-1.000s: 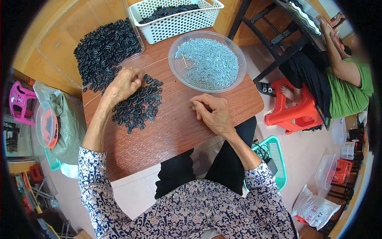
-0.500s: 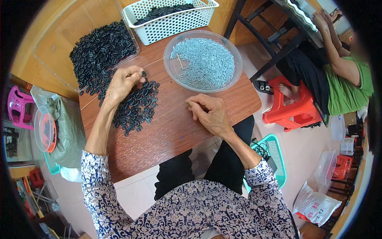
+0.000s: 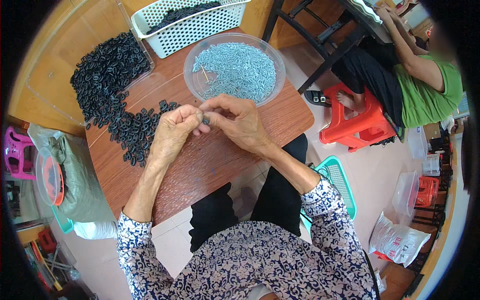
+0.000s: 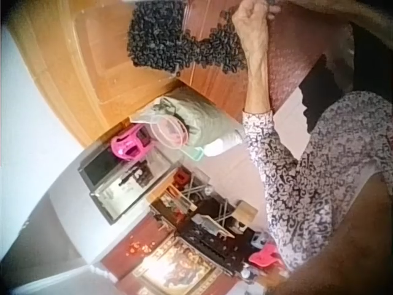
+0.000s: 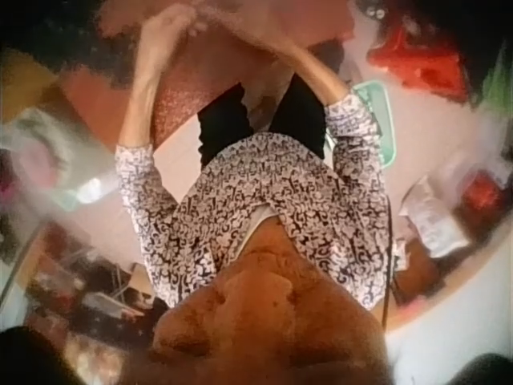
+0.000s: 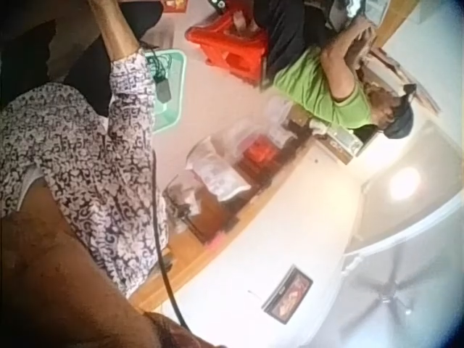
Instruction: The person picks up small plastic pieces from the table and small metal pins from a bowl, assembling the pieces together by hand.
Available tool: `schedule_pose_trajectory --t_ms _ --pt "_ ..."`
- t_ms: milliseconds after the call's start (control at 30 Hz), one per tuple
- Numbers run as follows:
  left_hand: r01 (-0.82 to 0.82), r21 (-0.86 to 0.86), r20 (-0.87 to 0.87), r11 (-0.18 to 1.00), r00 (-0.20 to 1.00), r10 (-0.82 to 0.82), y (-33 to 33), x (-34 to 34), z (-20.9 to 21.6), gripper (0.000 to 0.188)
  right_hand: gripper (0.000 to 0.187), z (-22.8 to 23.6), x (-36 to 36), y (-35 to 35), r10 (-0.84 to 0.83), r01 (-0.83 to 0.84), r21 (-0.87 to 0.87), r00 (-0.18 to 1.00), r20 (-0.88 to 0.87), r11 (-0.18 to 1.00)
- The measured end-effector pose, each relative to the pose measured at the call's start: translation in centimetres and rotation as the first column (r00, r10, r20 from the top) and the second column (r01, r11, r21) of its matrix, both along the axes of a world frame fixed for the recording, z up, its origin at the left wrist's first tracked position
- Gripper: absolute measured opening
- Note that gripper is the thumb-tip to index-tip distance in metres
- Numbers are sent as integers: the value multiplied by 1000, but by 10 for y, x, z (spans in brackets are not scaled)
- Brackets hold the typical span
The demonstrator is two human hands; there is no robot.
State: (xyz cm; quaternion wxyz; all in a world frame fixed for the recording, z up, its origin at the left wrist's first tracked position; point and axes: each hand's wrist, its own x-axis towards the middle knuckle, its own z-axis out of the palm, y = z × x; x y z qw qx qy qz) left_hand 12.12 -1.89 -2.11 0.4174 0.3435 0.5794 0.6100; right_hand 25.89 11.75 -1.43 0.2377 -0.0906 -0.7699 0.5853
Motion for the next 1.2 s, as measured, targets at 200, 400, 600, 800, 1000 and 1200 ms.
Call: schedule_pose_trajectory --t_ms 200,400,600,800,1000,1200 --pt "-79 17 -5 997 997 79 -2 5 -5 20 18 -5 3 -3 -8 12 -95 999 49 995" --pt "-32 -20 33 999 999 33 -2 11 0 17 17 -4 8 0 -10 14 -105 999 39 994" --pt "-114 40 114 993 987 109 1 17 -12 14 11 -10 6 -12 -81 72 -420 997 -5 905" --pt "-130 63 -25 989 991 132 3 20 -17 13 10 -7 7 -14 -123 118 -283 992 1 952" --pt "-100 111 -158 989 981 117 0 24 -17 14 6 2 5 -11 -100 100 -24 995 9 995" --pt "-147 93 110 985 984 137 2 29 -22 14 9 -8 4 -21 -168 161 -208 986 -14 965"
